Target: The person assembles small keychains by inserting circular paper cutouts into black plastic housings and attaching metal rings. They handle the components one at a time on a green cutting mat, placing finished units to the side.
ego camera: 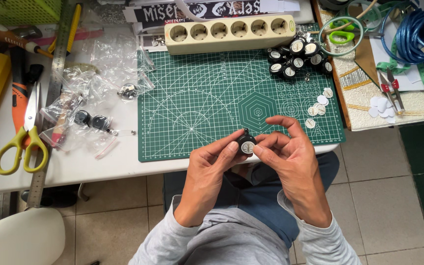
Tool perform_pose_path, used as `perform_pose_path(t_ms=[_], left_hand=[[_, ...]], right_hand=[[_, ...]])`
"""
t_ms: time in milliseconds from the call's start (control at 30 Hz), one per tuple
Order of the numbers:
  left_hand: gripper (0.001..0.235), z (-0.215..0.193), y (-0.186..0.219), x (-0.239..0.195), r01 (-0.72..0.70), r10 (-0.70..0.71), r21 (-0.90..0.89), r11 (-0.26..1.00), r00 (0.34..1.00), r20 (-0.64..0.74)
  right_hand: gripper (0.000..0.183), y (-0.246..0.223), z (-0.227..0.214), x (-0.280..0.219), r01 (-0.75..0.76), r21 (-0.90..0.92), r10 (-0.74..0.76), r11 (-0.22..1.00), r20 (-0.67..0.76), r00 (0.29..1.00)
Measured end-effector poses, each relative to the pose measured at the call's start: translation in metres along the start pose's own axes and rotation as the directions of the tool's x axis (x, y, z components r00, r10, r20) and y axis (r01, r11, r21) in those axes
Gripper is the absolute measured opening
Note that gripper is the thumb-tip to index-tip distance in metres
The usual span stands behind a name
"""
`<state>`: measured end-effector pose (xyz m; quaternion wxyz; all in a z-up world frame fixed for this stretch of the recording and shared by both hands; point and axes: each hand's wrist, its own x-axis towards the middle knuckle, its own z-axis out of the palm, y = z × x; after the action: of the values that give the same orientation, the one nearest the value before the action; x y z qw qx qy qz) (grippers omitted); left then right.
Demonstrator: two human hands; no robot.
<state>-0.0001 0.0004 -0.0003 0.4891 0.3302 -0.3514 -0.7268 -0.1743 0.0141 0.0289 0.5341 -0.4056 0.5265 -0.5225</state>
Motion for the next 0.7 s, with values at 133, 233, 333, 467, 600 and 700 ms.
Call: perform_pose_path(t_ms=[133, 233, 333, 467, 600, 700], left_hand=[[0.035, 0.0002, -0.0008, -0.0005, 0.005, -0.005, -0.004, 1.000, 1.000, -0.004], [0.035, 0.0005, -0.0002, -0.0007, 0.001, -0.001, 0.002, 1.000, 1.000, -0.003], [0.036, 0.0002, 0.0011, -0.0014, 0.014, -0.014, 0.012, 1.000, 1.000, -0.012], [0.039, 0.0007, 0.0031, -0.0016, 0.029, -0.029, 0.019, 0.999, 1.000, -0.007], [0.042, 0.0009, 0.0041, -0.0025, 0.029, -0.029, -0.010, 1.000, 1.000, 0.008], [0.041, 0.0005, 0.0041, -0.0029, 0.035, -0.035, -0.009, 0.999, 0.999, 0.005]], right_hand=[[0.061, -0.0005, 0.0007, -0.0012, -0.003, -0.010, 0.003, 1.000, -0.007, 1.000], [0.061, -0.0013, 0.0010, -0.0009, -0.013, 0.000, 0.013, 1.000, -0.014, 1.000], [0.061, -0.0011, 0.0011, -0.0010, -0.022, 0.003, 0.022, 1.000, -0.017, 1.000], [0.061, -0.0008, 0.0013, -0.0002, -0.022, 0.019, 0.022, 1.000, -0.012, 1.000], [0.060, -0.0016, 0.0019, -0.0008, -0.023, 0.013, 0.023, 1.000, -0.012, 1.000], [0.060, -0.0031, 0.0021, -0.0017, -0.040, -0.010, 0.040, 0.999, -0.021, 0.999]])
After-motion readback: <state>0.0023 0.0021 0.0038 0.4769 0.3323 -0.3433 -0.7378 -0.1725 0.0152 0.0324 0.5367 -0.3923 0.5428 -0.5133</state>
